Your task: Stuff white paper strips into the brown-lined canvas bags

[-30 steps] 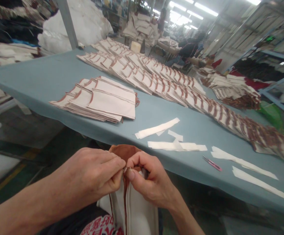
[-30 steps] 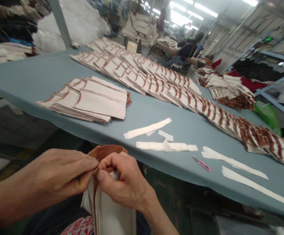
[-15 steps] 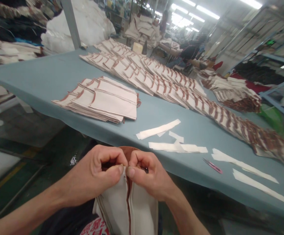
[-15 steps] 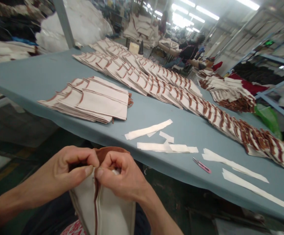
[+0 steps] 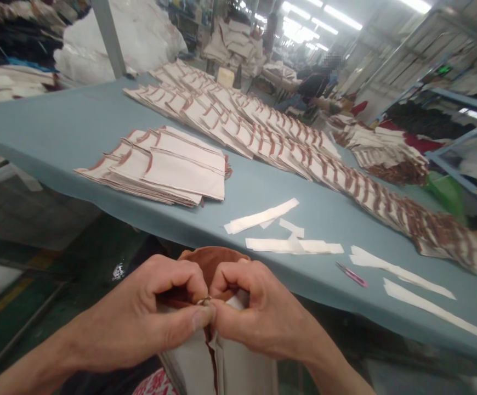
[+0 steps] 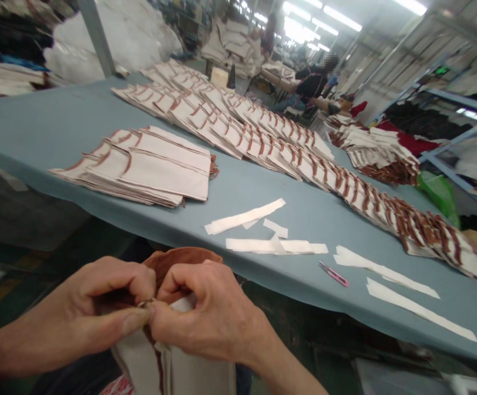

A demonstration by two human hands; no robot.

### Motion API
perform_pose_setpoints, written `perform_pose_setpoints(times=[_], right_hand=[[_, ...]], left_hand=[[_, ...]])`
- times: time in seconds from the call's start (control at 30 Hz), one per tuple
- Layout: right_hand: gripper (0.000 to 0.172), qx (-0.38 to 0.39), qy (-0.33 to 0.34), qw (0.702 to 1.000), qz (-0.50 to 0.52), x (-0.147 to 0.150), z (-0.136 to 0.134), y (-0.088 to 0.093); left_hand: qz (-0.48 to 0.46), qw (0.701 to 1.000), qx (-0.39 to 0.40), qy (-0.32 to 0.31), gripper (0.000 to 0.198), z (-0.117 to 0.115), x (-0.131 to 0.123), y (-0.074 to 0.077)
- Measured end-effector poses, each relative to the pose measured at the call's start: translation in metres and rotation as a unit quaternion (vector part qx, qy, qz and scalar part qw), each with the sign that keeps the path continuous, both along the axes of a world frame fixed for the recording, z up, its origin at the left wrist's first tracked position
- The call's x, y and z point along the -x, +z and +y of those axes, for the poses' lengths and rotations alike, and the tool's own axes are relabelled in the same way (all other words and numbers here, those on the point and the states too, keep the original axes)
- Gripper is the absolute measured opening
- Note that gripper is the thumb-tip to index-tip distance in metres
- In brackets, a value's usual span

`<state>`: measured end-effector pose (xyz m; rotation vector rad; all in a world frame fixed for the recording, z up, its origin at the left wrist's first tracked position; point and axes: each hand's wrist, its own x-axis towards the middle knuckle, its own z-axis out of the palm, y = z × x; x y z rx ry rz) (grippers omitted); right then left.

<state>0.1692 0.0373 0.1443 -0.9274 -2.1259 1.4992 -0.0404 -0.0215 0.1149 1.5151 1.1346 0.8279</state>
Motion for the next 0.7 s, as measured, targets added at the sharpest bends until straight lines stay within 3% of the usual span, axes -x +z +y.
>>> perform_pose_setpoints(times=[0.17,0.4,0.6,0.7], right_hand=[[0.029,-0.042,0.055,0.997,0.032,-0.006,0.006,-0.006],[0.02,-0.208,0.047,0.977,0.025,-0.008,0.0,-0.007],[0.014,-0.314,0.033,0.949,0.006,-0.003,-0.006,-0.011],[0.013,-0.347,0.042,0.937,0.003,-0.003,-0.006,-0.013]], left_hand=[[-0.03,0.998,0.002,-0.049,0.03,0.008,0.012,-0.004],[0.076,0.994,-0.044,-0.062,0.022,0.001,0.025,0.0],[0.176,0.979,-0.101,-0.033,0.015,0.001,0.023,0.008],[0.18,0.982,-0.052,-0.018,0.014,0.002,0.019,0.008]])
